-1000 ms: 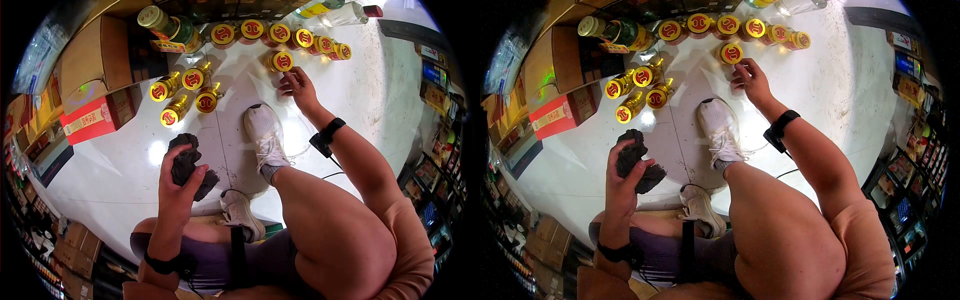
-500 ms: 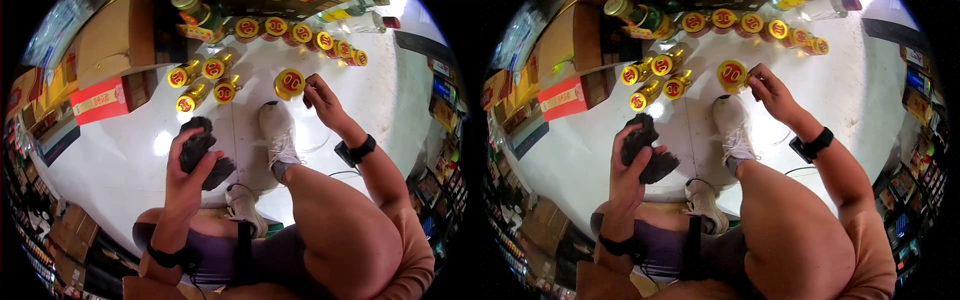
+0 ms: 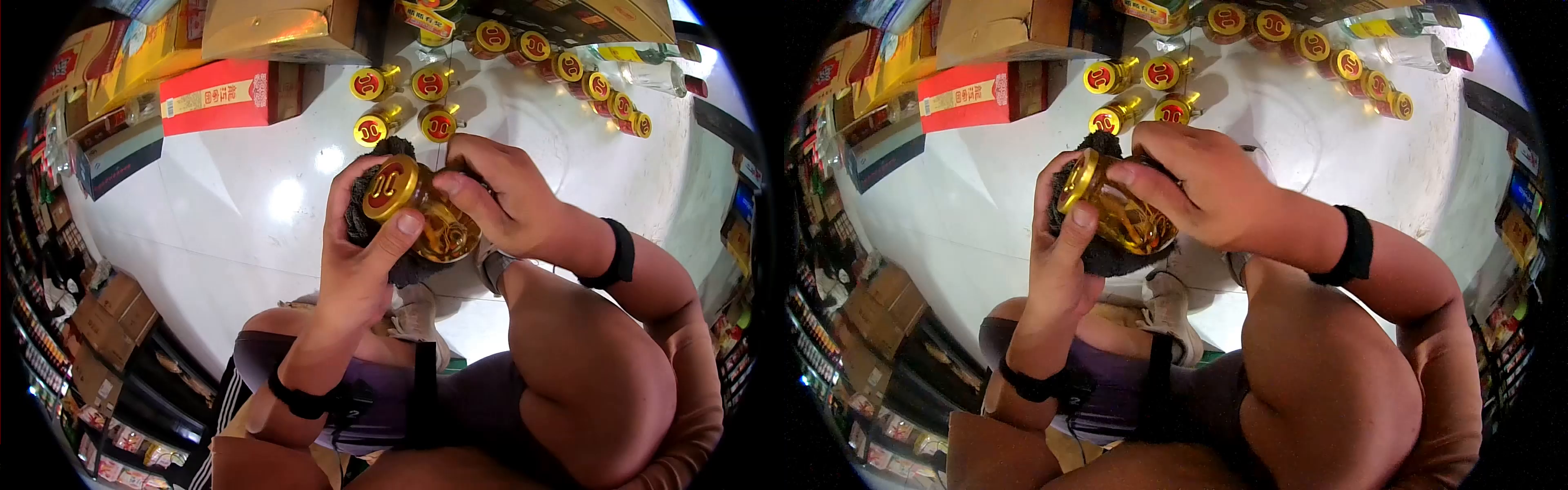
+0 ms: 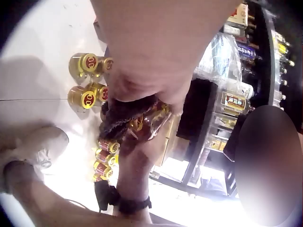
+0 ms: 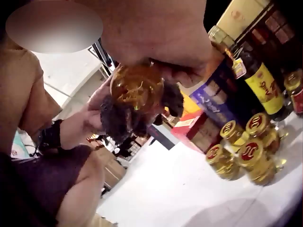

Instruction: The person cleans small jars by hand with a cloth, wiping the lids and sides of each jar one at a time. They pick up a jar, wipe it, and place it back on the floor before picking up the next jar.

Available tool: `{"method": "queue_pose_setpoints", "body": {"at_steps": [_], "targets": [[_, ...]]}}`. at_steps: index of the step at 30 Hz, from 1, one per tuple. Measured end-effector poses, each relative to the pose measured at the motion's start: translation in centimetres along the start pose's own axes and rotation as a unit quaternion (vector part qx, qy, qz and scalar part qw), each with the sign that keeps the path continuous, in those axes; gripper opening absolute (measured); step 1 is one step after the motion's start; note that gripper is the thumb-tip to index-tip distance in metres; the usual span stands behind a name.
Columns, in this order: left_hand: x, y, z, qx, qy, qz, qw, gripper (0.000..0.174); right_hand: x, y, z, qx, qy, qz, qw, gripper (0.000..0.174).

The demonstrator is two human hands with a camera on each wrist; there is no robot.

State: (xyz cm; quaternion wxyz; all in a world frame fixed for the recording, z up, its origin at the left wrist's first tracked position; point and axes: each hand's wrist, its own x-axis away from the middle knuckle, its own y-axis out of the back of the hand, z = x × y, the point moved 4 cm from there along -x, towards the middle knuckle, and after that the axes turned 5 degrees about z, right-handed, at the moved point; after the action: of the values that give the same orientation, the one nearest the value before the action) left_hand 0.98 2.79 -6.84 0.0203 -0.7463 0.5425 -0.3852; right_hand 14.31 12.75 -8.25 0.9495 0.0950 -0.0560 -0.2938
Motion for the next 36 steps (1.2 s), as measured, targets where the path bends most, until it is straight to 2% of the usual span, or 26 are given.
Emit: {"method": "queue_pose_setpoints", "body": {"at_steps": [1,2,3,5,6,7,9,11,14,16,18,20,22,23,24,25,26,27,29,30,31,32,33,34,35,36], "targets": [[0.3,0.0,0.0,0.051,0.011,-0.019,0.998,0.054,-0.2,-0.2,0.2,-0.036,0.000,-0.035,0.999,0.023],[0.5,-0.1,-0.2,0.015,0.014,-0.031,0.999,0.046,-0.6,-0.3,0.3,-0.047,-0.026,-0.011,0.998,0.027],[0.6,0.2,-0.2,0.017,0.013,-0.034,0.999,0.046,-0.8,-0.2,0.6,-0.048,-0.026,-0.008,0.998,0.027],[0.4,1.2,-1.0,-0.078,-0.035,-0.039,0.996,0.042,-1.4,-0.3,0.5,-0.154,-0.101,0.011,0.983,0.030],[0.4,1.3,-1.7,-0.142,-0.095,-0.039,0.984,0.041,-1.4,-0.3,0.6,-0.186,-0.138,0.042,0.972,0.030],[0.4,1.7,-2.2,-0.135,-0.123,-0.040,0.982,0.038,-1.5,-0.5,0.6,-0.186,-0.136,0.044,0.972,0.030],[0.7,1.3,-3.2,-0.152,-0.127,-0.028,0.980,0.034,-1.7,-0.9,1.1,-0.103,-0.044,0.048,0.993,0.028],[1.2,0.8,-3.8,-0.320,-0.157,0.024,0.934,0.031,-1.8,-1.0,1.3,-0.126,-0.045,0.045,0.990,0.028],[1.2,0.3,-3.2,-0.282,-0.106,0.029,0.953,0.036,-1.8,-0.6,2.2,-0.079,-0.030,0.077,0.993,0.027],[1.1,0.1,-2.9,-0.245,-0.081,0.024,0.966,0.038,-1.3,-1.1,3.6,0.053,0.133,0.103,0.984,0.026],[1.0,0.3,-2.1,-0.179,0.007,0.029,0.983,0.042,-1.0,-1.5,3.5,0.083,0.143,0.117,0.979,0.026],[1.0,0.2,-2.2,-0.211,-0.014,0.032,0.977,0.043,-0.8,-1.6,3.6,0.112,0.155,0.130,0.973,0.026],[1.1,0.0,-2.3,-0.242,-0.037,0.034,0.969,0.044,-1.1,-0.4,3.4,0.024,0.102,0.088,0.991,0.027],[1.3,-0.3,-2.7,-0.244,-0.088,0.062,0.964,0.045,-1.0,-0.3,3.2,0.026,0.101,0.086,0.991,0.027],[1.5,-0.7,-3.0,-0.245,-0.141,0.090,0.955,0.047,-1.0,-0.4,2.0,-0.078,-0.013,0.115,0.990,0.029],[1.5,-0.8,-2.9,-0.245,-0.142,0.092,0.955,0.047,-0.9,-0.7,1.1,-0.181,-0.126,0.140,0.965,0.031],[1.7,-0.9,-3.0,-0.255,-0.163,0.102,0.948,0.053,-0.4,-1.2,1.0,-0.356,-0.264,0.137,0.886,0.034],[1.9,-1.1,-3.0,-0.264,-0.183,0.112,0.940,0.060,-0.5,-1.2,1.2,-0.356,-0.264,0.136,0.886,0.034],[1.7,-0.9,-3.0,-0.259,-0.168,0.115,0.944,0.062,-0.4,-1.1,1.2,-0.377,-0.289,0.117,0.872,0.034],[1.5,-0.7,-2.7,-0.240,-0.126,0.106,0.957,0.062,-0.5,-1.1,1.3,-0.377,-0.290,0.116,0.872,0.034],[1.2,-0.5,-2.4,-0.220,-0.084,0.096,0.967,0.061,-1.0,-0.6,2.3,-0.212,-0.149,0.126,0.958,0.031],[1.2,-0.5,-2.0,-0.206,-0.058,0.072,0.974,0.057,-1.2,-0.4,3.5,-0.036,-0.001,0.128,0.991,0.028],[1.2,-0.8,-1.8,-0.206,-0.058,0.074,0.974,0.057,-0.9,-0.6,4.7,0.143,0.147,0.125,0.971,0.026],[1.1,-0.8,-1.3,-0.118,0.001,0.032,0.993,0.050,-0.4,-1.3,4.5,0.158,0.103,0.192,0.963,0.024],[1.2,-0.6,-0.8,-0.028,0.059,-0.011,0.998,0.044,-0.4,-1.4,4.2,0.157,0.103,0.192,0.963,0.024],[1.2,-0.3,-0.2,0.012,0.082,-0.015,0.996,0.042,-0.4,-1.6,4.0,0.164,0.140,0.189,0.958,0.024]]}}
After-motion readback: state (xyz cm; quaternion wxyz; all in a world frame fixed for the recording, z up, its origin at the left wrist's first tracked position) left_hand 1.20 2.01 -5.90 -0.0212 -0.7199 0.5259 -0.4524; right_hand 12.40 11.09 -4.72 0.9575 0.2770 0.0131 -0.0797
